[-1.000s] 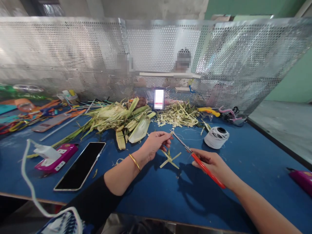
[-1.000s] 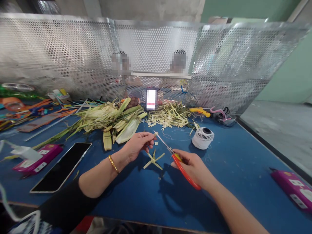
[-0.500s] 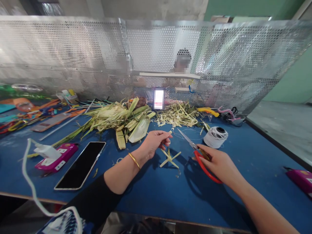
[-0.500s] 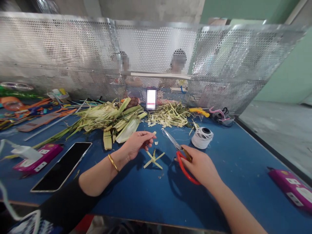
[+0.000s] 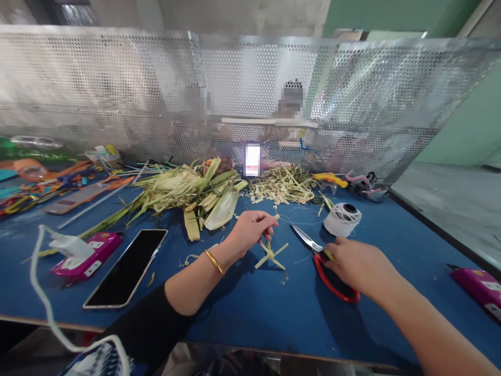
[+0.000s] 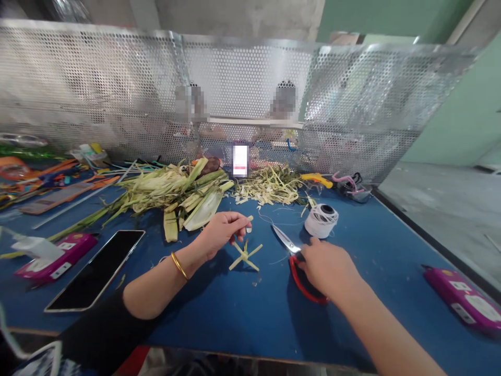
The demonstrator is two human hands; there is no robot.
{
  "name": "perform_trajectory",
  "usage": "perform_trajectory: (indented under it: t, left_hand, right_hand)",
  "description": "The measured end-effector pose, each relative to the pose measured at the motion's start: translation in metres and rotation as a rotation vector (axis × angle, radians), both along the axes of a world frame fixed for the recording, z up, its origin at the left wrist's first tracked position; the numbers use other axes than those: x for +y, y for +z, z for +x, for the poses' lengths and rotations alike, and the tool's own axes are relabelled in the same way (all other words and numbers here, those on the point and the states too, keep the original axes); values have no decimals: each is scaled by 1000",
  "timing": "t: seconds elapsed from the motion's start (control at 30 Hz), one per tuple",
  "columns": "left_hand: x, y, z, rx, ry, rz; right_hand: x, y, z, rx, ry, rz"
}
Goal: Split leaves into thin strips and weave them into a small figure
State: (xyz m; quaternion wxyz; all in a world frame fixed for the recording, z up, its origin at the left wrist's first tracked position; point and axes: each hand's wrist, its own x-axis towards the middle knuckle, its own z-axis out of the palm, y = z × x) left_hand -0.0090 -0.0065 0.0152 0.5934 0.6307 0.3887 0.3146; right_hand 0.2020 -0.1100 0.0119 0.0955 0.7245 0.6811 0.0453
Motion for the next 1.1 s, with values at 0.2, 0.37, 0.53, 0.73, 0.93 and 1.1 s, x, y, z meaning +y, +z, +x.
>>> perform_trajectory:
  t: [0.2,0.37,0.53,0.73,0.93,1.1]
  left_hand:
    - [-1,-5,1,28,-64,144]
    - [1,-7,-2,138,-66,334]
    - [1,-10,-1,241,-64,385]
    - [-2,-5,-1,208,-12,316]
    - [-7,4,-2,218,-97,334]
    - [-5,-1,-3,335,-93,504]
  right_hand:
    - [36,21,-39,917,175,383]
    - [55,9,-56,1304,28,352]
    - [51,0,-53,1457,-64,315]
    - [51,-5,-52,1680,-124,275]
    - [51,-10,-51,1608,-40,307]
    - [50,-12,-49,1406,73,342]
